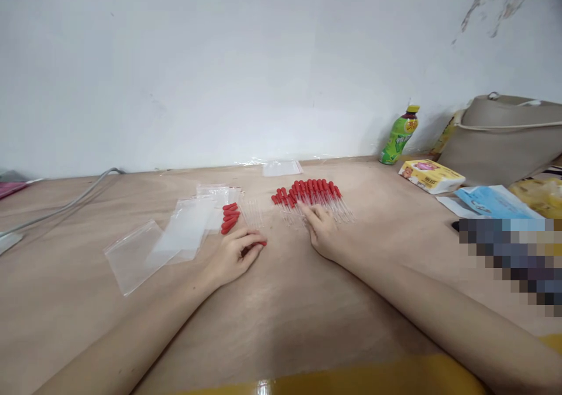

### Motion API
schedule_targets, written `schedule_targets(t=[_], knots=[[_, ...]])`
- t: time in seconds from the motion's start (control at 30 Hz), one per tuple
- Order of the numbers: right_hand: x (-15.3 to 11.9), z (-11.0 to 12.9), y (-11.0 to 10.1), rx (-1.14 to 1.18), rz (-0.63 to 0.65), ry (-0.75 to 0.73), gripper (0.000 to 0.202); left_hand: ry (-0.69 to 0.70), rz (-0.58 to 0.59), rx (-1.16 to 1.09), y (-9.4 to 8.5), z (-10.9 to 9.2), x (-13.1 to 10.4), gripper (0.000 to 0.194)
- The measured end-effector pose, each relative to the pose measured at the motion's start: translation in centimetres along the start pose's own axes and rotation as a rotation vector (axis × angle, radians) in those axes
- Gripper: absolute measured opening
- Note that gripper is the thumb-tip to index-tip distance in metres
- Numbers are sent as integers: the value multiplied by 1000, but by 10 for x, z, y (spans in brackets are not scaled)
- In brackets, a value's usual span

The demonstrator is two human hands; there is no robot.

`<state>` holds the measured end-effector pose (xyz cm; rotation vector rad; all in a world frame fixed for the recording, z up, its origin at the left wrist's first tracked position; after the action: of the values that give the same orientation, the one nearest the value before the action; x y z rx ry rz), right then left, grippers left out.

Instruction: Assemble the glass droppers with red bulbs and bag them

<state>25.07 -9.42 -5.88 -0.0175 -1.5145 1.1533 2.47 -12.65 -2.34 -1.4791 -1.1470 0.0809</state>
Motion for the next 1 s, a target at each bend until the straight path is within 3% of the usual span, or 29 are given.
schedule_targets(t=[0.27,0.57,1.0], knots=[[4,13,-7,57,62,-23,19,6,9,212,15,14,-2,18],[1,27,-4,186,-3,-90,20,-115,-39,33,15,15,1,13],[4,34,-5,209,77,-144,21,-117,-22,-34,14,8,2,13]])
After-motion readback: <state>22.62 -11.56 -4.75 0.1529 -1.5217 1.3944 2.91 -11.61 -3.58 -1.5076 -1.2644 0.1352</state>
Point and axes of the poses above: each hand's wrist, its own x-axis towards the middle knuckle, its own y-axis out of the palm, z = x × y, the point moved 2 cm from there along x, towards the middle knuckle, and after that the axes turned 4 degrees about -z, right-handed, at the moved point
